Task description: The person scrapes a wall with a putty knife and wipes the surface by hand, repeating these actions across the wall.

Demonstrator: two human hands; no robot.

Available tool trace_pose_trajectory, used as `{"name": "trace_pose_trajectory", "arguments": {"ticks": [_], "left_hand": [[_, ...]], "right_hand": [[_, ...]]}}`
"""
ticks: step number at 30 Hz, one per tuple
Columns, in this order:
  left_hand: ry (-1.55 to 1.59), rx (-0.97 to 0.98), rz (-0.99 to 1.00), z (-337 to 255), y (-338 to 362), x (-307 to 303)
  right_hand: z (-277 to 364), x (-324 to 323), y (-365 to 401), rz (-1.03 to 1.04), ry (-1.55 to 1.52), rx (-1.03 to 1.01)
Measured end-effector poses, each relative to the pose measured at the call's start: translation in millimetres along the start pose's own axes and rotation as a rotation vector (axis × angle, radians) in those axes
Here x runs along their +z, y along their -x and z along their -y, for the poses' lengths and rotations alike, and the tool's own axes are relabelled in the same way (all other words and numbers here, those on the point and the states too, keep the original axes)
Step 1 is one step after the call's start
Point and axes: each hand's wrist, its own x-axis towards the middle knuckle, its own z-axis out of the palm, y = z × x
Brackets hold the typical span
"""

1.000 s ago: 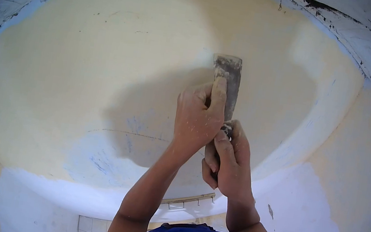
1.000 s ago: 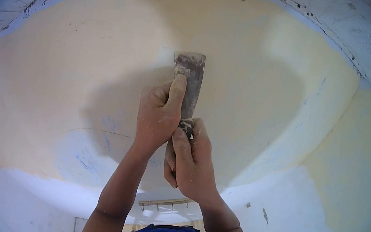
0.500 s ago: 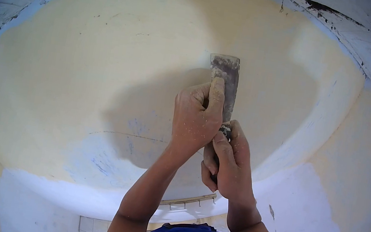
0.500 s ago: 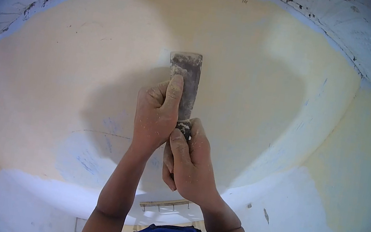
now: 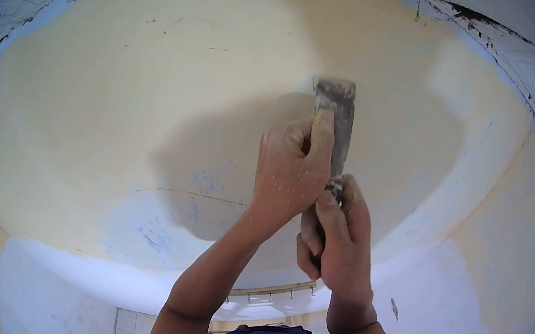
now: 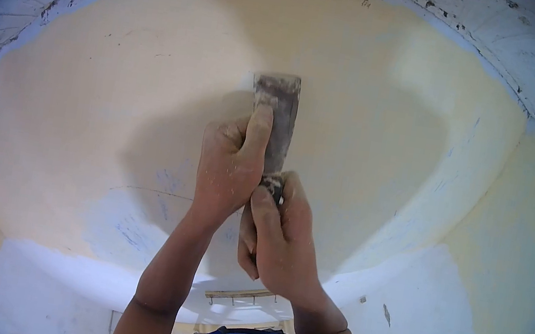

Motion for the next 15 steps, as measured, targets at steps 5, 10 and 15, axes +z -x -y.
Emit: {"name": "trace_pose_trajectory", "arguments": {"ticks": [5,10,15], "left_hand": [[0.071,0.05,-0.054,-12,-11,3],[-0.005,0.044,-0.018,5,5,3],[-0.133,0.212,-0.088,-1,-17,11]], "right_hand": [[9,1,-11,0.031,0.02,-0.056],[-6,-2,2,-0.013,-0.019,-0.016],[12,-2,-11,-0.004,-0.072,-0.042]]}}
